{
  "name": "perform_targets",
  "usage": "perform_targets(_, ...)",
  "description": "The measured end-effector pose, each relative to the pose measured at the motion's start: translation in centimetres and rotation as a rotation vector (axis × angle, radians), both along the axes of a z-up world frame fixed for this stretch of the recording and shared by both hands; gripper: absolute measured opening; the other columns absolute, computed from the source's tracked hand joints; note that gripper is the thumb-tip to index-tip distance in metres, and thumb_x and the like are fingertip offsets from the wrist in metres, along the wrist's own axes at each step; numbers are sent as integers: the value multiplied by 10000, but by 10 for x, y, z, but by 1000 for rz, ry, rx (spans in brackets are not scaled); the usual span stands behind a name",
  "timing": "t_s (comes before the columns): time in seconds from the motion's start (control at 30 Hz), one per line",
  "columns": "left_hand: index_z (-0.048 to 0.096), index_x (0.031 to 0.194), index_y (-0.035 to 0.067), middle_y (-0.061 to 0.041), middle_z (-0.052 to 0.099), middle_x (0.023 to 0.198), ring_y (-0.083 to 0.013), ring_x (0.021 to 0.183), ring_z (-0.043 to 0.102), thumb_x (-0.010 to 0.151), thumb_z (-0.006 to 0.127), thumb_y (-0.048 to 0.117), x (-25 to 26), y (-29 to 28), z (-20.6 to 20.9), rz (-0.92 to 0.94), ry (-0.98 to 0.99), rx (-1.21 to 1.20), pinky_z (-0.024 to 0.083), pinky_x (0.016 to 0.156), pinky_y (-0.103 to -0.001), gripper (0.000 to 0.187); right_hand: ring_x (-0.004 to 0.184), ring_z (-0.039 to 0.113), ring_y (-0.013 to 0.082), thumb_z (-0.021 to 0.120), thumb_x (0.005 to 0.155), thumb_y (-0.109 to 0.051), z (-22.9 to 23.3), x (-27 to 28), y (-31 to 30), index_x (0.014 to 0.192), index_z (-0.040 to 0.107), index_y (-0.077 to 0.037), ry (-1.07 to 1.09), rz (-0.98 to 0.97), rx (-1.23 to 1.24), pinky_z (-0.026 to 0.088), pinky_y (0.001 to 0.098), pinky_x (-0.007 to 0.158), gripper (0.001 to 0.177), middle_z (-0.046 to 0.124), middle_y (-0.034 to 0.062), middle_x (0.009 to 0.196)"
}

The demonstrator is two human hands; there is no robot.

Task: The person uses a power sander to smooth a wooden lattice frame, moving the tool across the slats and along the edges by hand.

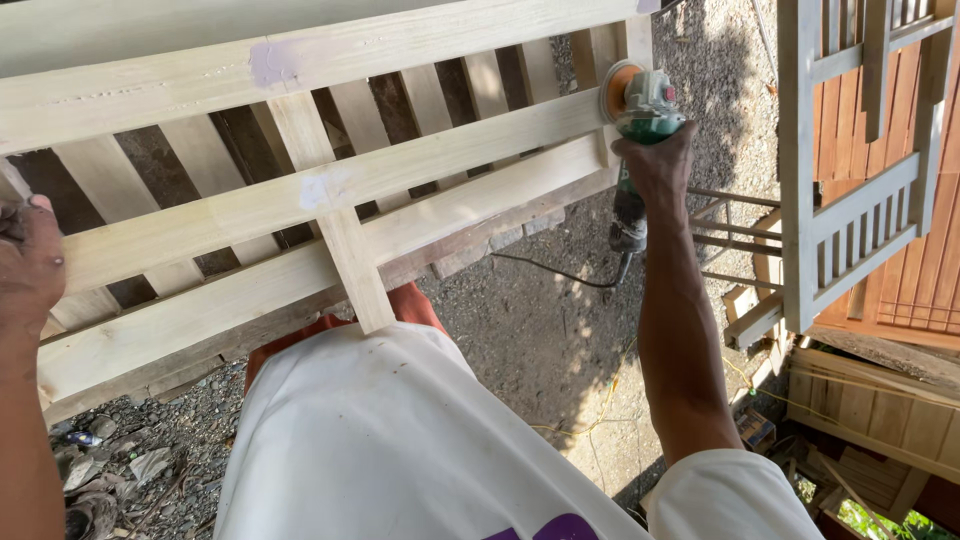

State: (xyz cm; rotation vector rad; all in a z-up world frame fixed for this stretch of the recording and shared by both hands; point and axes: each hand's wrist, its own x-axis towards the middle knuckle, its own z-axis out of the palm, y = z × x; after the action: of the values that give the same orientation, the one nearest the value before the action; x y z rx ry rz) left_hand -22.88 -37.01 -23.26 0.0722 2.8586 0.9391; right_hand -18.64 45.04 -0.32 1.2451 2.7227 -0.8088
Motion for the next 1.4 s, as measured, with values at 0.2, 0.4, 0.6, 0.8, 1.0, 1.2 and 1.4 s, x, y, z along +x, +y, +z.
perform_targets(0.2, 553, 955, -21, -94, 587, 811, -209, 682, 539, 1200, 422, 209, 2, -6, -22, 7, -71, -20, 436, 663, -340, 361, 856, 644, 194, 841, 689, -103, 1, 7, 36, 1253, 345, -9, 91, -110, -79, 684, 356, 747, 757, 563, 134, 1036)
perform_targets(0.4, 548, 1013, -38, -112, 575, 839, -229, 711, 541, 1214, 414, 172, -5, 11, -19, -35, -63, -68, 441, 684, -343, 320, 869, 641, 214, 898, 695, -143, -4, 32, -5, 1250, 354, -13, -73, -14, 31, 636, 398, 749, 788, 583, 127, 1047)
perform_targets(0.6, 544, 1071, -55, -130, 562, 867, -249, 741, 544, 1227, 405, 135, 4, 5, -6, -73, -33, -128, 446, 706, -347, 282, 895, 644, 230, 853, 701, -110, 13, 17, 26, 1256, 341, -25, 4, -102, -55, 669, 403, 738, 760, 572, 144, 1064)
perform_targets(0.8, 540, 1129, -72, -148, 549, 895, -268, 770, 546, 1240, 397, 98, -17, 16, -10, -199, 54, -182, 451, 727, -351, 249, 870, 647, 242, 851, 723, -114, -3, 16, -5, 1285, 339, -22, -39, 40, -1, 639, 422, 736, 766, 596, 154, 1040)
perform_targets(1.0, 536, 1187, -89, -166, 537, 923, -288, 799, 548, 1254, 388, 61, -9, 0, 5, -342, 168, -289, 456, 748, -355, 221, 881, 671, 241, 854, 722, -135, 5, 9, 24, 1269, 341, -21, -17, 15, 13, 648, 400, 742, 759, 611, 148, 1055)
perform_targets(1.2, 558, 1048, -98, -173, 571, 849, -311, 747, 563, 1219, 432, 130, -16, 9, 10, -65, -40, -188, 455, 704, -413, 312, 874, 660, 253, 830, 704, -133, 6, 10, 13, 1271, 327, -20, -60, -17, 9, 646, 422, 725, 767, 603, 150, 1049)
perform_targets(1.4, 578, 887, -29, -115, 599, 749, -258, 650, 572, 1177, 461, 213, -13, 15, 7, 60, -97, -104, 448, 627, -386, 396, 878, 666, 259, 852, 685, -162, 5, 18, 18, 1277, 313, -21, -82, -16, -4, 641, 399, 762, 813, 608, 145, 1038)
